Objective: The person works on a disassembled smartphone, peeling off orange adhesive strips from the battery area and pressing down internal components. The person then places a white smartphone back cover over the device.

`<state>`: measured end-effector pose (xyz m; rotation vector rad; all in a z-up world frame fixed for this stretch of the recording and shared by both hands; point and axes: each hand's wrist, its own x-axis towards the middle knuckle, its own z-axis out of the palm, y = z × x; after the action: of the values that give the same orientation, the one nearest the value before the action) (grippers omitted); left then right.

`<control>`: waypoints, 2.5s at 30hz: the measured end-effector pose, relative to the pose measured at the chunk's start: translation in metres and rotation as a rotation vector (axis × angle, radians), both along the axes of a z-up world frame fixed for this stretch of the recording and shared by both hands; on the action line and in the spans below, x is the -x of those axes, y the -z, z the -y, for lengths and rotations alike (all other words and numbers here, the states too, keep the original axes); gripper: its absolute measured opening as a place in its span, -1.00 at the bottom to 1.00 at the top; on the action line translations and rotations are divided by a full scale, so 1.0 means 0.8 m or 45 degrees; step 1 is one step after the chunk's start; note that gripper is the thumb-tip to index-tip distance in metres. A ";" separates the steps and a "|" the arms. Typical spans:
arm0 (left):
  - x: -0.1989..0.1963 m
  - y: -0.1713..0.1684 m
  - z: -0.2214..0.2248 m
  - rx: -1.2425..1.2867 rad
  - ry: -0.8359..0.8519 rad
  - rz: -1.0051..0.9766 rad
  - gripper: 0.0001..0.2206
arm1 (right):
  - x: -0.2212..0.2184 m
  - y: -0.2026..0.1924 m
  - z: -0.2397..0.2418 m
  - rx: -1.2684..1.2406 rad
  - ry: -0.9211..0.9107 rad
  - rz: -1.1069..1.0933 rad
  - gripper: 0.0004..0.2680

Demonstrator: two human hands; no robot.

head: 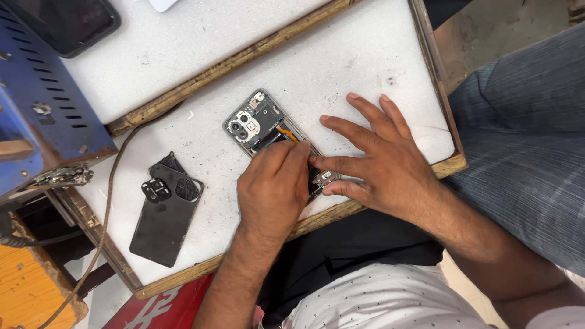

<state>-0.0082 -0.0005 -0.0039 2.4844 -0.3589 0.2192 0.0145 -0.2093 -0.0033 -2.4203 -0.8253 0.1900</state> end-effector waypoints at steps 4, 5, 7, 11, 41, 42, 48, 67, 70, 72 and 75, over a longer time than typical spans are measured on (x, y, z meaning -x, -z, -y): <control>0.002 0.001 0.001 -0.004 -0.031 0.021 -0.79 | 0.003 0.001 0.000 0.001 0.010 -0.003 -0.68; 0.003 0.002 0.003 -0.010 -0.011 0.016 -0.78 | 0.005 0.002 0.002 -0.004 0.009 -0.010 -0.69; 0.002 0.001 0.004 -0.011 0.020 0.027 -0.79 | 0.006 0.002 0.004 -0.016 0.011 -0.011 -0.69; 0.001 -0.004 0.003 -0.007 -0.052 0.010 -0.81 | 0.003 0.000 0.000 -0.053 0.005 0.007 -0.69; 0.002 -0.015 0.013 -0.094 0.028 0.032 -0.76 | 0.002 -0.003 0.003 -0.019 0.081 -0.068 -0.44; 0.007 -0.018 0.017 -0.083 0.075 -0.010 -0.75 | 0.002 -0.003 0.003 -0.017 0.083 -0.071 -0.44; 0.001 -0.009 0.003 -0.128 0.037 -0.065 -0.79 | 0.002 -0.004 0.001 -0.016 0.074 -0.045 -0.43; 0.013 -0.025 0.023 -0.143 0.118 -0.063 -0.75 | 0.001 -0.001 0.001 -0.009 0.096 -0.059 -0.44; 0.007 -0.025 0.019 -0.151 0.084 -0.039 -0.73 | 0.001 -0.003 0.001 -0.026 0.092 -0.058 -0.43; -0.002 -0.016 0.012 -0.185 0.024 -0.039 -0.76 | 0.003 -0.003 0.001 -0.025 0.083 -0.034 -0.42; -0.003 -0.008 0.014 -0.209 0.027 -0.094 -0.78 | 0.003 -0.001 0.002 -0.004 0.081 -0.043 -0.41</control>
<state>-0.0055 -0.0117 0.0022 2.6400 -0.3860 0.0919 0.0124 -0.2108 -0.0027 -2.4298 -0.7322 0.2042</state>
